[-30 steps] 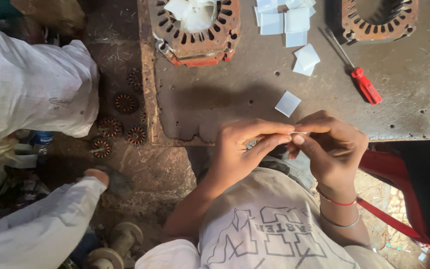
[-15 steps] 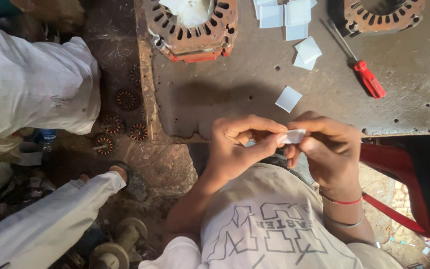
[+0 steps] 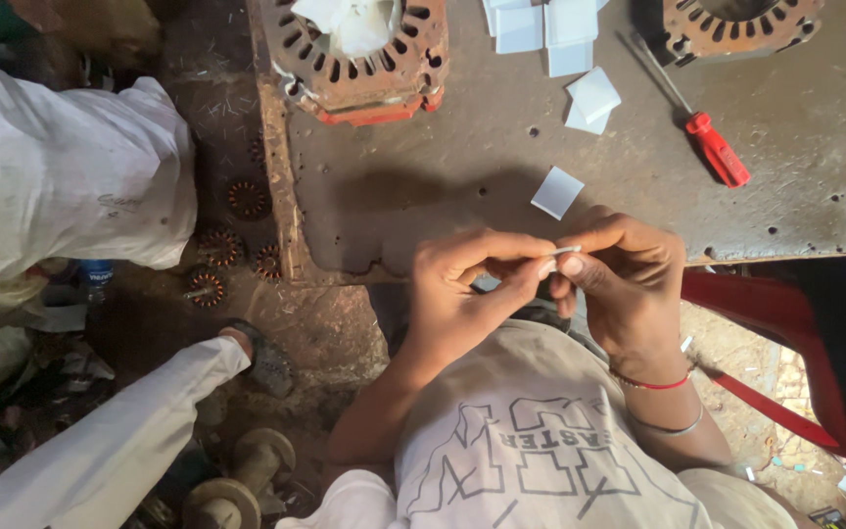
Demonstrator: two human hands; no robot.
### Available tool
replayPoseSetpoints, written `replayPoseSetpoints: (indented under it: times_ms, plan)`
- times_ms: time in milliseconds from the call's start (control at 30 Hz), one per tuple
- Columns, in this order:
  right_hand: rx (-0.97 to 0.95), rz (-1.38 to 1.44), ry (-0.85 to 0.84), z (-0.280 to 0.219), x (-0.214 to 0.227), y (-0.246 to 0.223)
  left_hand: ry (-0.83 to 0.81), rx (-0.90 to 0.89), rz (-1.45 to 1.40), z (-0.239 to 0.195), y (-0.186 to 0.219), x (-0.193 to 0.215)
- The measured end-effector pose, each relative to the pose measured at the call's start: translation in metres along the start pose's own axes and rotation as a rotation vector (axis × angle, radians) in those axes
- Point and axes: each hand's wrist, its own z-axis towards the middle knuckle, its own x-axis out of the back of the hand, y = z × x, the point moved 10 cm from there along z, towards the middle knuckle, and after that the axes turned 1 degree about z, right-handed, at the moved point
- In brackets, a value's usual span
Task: The person inserts small pieces of insulating paper into the slots of an electric motor stator using a small tool to press them into place.
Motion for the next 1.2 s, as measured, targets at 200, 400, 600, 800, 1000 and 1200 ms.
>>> replayPoseSetpoints:
  times_ms: [200, 400, 600, 800, 1000, 1200]
  plan:
    - [0.235, -0.471, 0.047, 0.003, -0.011, -0.033, 0.078, -0.064, 0.234, 0.005, 0.009, 0.003]
    - [0.353, -0.342, 0.315, 0.004, 0.018, -0.043, 0.297, -0.271, 0.763, 0.03, 0.024, 0.029]
    - [0.314, -0.44, 0.282, 0.005, 0.017, -0.038, 0.298, -0.368, 1.086, 0.058, 0.027, 0.022]
    - [0.249, -0.489, 0.271, 0.012, 0.023, -0.027, 0.064, -0.288, 0.642, 0.035, 0.025, 0.003]
    - [0.421, -0.692, 0.149, 0.003, 0.003, -0.046, -0.025, -0.263, 0.422, 0.024, 0.039, -0.004]
    - [0.739, -1.296, 0.369, -0.013, 0.031, -0.095, 0.516, -0.683, 1.103, 0.042, 0.129, 0.074]
